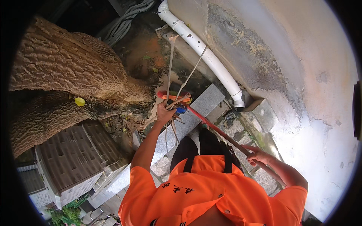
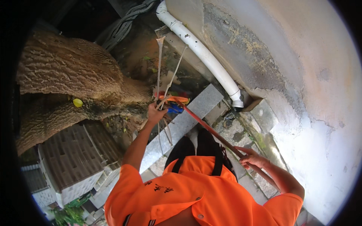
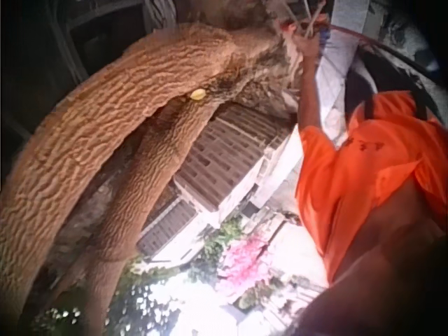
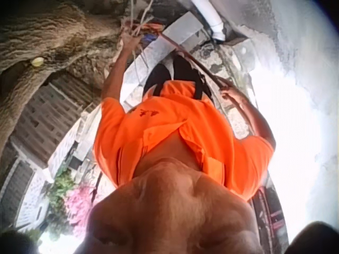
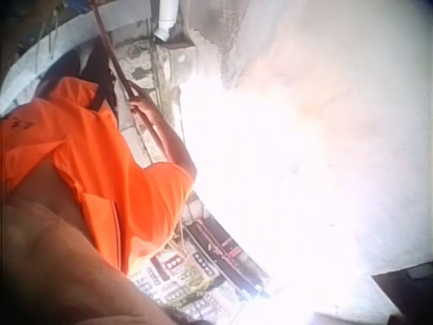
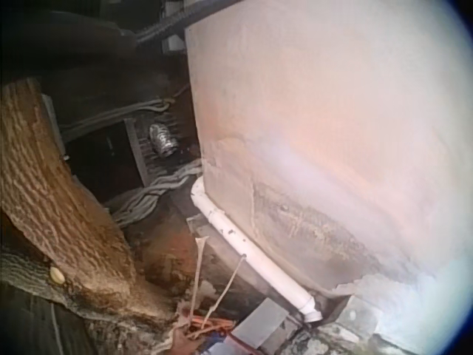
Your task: The person sweeps fallen leaves and twigs from a paved area near a tree base using a broom and dustpan. They gather the debris into the dustpan, walk to a nearby trash bin, and empty the contents into the bin.
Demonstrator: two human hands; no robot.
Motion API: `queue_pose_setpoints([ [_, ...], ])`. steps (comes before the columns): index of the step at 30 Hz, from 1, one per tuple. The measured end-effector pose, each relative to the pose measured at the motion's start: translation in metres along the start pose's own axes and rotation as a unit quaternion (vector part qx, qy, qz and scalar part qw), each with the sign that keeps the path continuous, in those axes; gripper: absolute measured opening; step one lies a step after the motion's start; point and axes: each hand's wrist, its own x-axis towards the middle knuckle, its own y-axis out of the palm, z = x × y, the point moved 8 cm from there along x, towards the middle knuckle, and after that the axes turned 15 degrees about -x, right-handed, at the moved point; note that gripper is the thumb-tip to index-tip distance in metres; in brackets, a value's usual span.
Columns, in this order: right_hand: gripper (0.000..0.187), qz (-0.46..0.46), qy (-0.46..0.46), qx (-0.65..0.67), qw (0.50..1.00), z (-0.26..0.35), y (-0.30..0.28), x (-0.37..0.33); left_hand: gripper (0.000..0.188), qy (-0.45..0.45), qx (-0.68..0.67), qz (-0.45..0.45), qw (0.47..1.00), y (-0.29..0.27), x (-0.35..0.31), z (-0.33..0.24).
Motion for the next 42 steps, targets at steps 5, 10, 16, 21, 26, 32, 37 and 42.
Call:
queue_pose_setpoints([
  [5,0.078,0.000,0.034,-0.012,0.999,-0.005,-0.008,-0.054,0.026,0.134,-0.004,-0.039,0.990,-0.027,-0.069,-0.049],
  [10,0.081,-0.009,0.044,-0.124,0.991,0.020,-0.016,-0.101,0.014,0.123,0.004,-0.099,0.987,-0.056,-0.155,-0.074],
  [16,0.075,0.079,0.050,-0.250,0.964,0.042,-0.011,-0.100,0.021,0.126,0.109,-0.242,0.956,-0.063,-0.286,-0.131],
  [21,0.072,0.160,0.038,-0.363,0.917,0.052,0.015,-0.067,0.025,0.033,0.067,-0.377,0.923,-0.088,-0.379,-0.118],
  [26,0.071,0.212,0.010,-0.451,0.867,0.065,0.062,-0.027,0.032,0.054,0.002,-0.487,0.872,-0.131,-0.462,-0.094],
  [32,0.075,0.232,0.008,-0.469,0.852,0.082,0.148,0.016,0.025,0.063,0.056,-0.551,0.830,-0.205,-0.496,-0.064],
  [37,0.076,0.212,0.014,-0.451,0.867,0.082,0.224,0.070,0.024,0.059,0.051,-0.522,0.849,-0.291,-0.476,-0.007],
  [42,0.073,0.179,0.009,-0.418,0.891,0.084,0.324,0.129,0.023,0.066,0.028,-0.534,0.842,-0.391,-0.452,0.044],
])
